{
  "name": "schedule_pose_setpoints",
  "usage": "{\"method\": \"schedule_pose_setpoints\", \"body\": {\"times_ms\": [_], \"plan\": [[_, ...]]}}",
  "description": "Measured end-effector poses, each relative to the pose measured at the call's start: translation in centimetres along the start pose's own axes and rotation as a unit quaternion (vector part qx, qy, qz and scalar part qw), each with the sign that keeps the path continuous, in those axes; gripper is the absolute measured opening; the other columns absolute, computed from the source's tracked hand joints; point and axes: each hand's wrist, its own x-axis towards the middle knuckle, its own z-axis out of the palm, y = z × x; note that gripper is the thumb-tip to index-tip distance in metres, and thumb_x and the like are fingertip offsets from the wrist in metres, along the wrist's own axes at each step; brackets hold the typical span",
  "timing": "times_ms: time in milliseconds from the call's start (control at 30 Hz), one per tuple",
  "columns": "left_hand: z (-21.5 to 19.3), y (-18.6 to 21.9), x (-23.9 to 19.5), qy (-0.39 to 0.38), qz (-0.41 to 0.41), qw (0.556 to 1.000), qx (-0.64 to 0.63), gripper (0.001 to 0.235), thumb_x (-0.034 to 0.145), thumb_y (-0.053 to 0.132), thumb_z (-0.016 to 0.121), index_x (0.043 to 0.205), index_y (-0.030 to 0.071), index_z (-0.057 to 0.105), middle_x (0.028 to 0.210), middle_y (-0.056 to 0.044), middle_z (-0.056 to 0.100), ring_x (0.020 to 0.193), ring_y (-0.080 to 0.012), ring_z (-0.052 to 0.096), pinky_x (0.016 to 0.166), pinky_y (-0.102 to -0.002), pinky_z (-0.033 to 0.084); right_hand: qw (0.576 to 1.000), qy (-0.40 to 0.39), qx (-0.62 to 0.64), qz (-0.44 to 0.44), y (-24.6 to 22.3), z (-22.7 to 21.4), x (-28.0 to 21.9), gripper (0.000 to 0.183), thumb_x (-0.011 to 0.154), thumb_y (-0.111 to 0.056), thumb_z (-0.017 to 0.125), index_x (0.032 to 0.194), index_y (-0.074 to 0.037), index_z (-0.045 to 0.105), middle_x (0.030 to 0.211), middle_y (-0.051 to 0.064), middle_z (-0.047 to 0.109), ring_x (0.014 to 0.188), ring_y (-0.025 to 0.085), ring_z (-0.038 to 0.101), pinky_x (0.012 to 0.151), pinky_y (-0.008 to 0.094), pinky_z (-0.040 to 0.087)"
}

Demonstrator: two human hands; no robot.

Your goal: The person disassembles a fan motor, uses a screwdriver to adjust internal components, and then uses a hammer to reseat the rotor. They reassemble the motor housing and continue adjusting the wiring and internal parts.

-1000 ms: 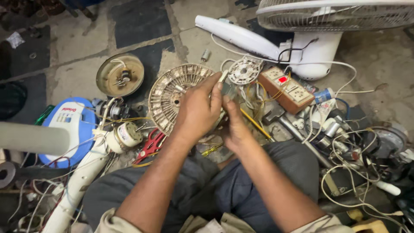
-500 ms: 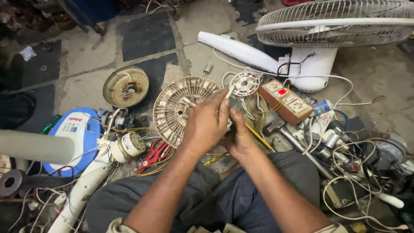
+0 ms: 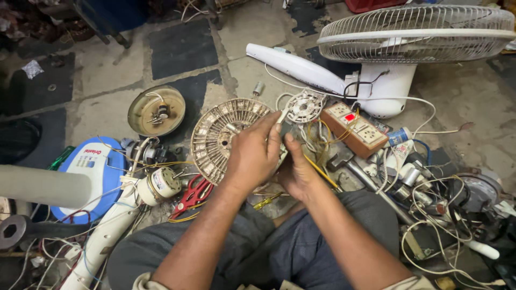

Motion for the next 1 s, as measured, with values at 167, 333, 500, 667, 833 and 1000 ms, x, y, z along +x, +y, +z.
{"method": "schedule_pose_setpoints", "body": {"times_ms": [167, 333, 500, 667, 833, 1000], "plan": [[-0.1, 0.4, 0.0, -0.006, -0.018, 1.0, 0.006, 0.033, 0.103, 0.019, 0.054, 0.129, 0.004, 0.067, 0.122, -0.022, 0.071, 0.111, -0.0411, 0.07, 0.094, -0.046, 0.056, 0.998, 0.048, 0.038, -0.003, 0.1, 0.2, 0.6, 0.131, 0.058, -0.072, 0.081, 0.161, -0.019, 0.017, 0.168, 0.016, 0.014, 0.149, 0.041, 0.025, 0.106, 0.072, 0.037], [0.6, 0.7, -0.3, -0.021, -0.003, 1.0, 0.006, 0.035, 0.102, 0.019, 0.053, 0.131, 0.004, 0.065, 0.126, -0.02, 0.07, 0.11, -0.0404, 0.07, 0.093, -0.046, 0.056, 0.997, 0.014, 0.057, -0.041, 0.1, -0.7, -0.1, 0.125, 0.06, -0.067, 0.084, 0.157, -0.017, 0.023, 0.166, 0.017, 0.023, 0.147, 0.043, 0.032, 0.102, 0.071, 0.041], [1.1, 1.0, -0.1, -0.039, -0.003, 0.999, 0.014, 0.036, 0.102, 0.021, 0.053, 0.132, 0.005, 0.065, 0.127, -0.02, 0.07, 0.109, -0.0398, 0.07, 0.093, -0.046, 0.056, 0.995, 0.016, 0.076, -0.059, -0.2, -1.1, -0.4, 0.119, 0.066, -0.063, 0.085, 0.159, -0.019, 0.025, 0.164, 0.01, 0.028, 0.148, 0.037, 0.037, 0.11, 0.068, 0.04], [1.9, 1.4, -0.6, -0.028, 0.043, 0.998, 0.048, 0.035, 0.103, 0.023, 0.056, 0.132, 0.007, 0.065, 0.129, -0.018, 0.07, 0.114, -0.0384, 0.07, 0.094, -0.045, 0.057, 0.993, 0.062, 0.098, -0.015, 0.5, -2.6, -1.3, 0.116, 0.06, -0.063, 0.081, 0.155, -0.023, 0.026, 0.157, 0.005, 0.035, 0.142, 0.034, 0.043, 0.107, 0.068, 0.041], [1.7, 1.8, -0.7, -0.05, 0.016, 0.997, 0.061, 0.036, 0.103, 0.024, 0.056, 0.133, 0.007, 0.065, 0.129, -0.019, 0.07, 0.108, -0.0384, 0.07, 0.089, -0.046, 0.057, 0.988, 0.121, 0.093, -0.021, 1.3, -3.3, -0.4, 0.112, 0.058, -0.062, 0.078, 0.152, -0.023, 0.032, 0.147, 0.0, 0.045, 0.133, 0.029, 0.051, 0.102, 0.07, 0.043], [0.9, 2.1, -0.5, -0.032, 0.048, 0.997, 0.06, 0.035, 0.102, 0.022, 0.058, 0.132, 0.006, 0.065, 0.126, -0.019, 0.071, 0.108, -0.0385, 0.071, 0.089, -0.045, 0.057, 0.988, 0.041, 0.138, -0.062, 1.6, -3.3, 0.4, 0.093, 0.069, -0.055, 0.085, 0.144, -0.019, 0.044, 0.142, 0.005, 0.05, 0.132, 0.029, 0.051, 0.113, 0.059, 0.042]]}}
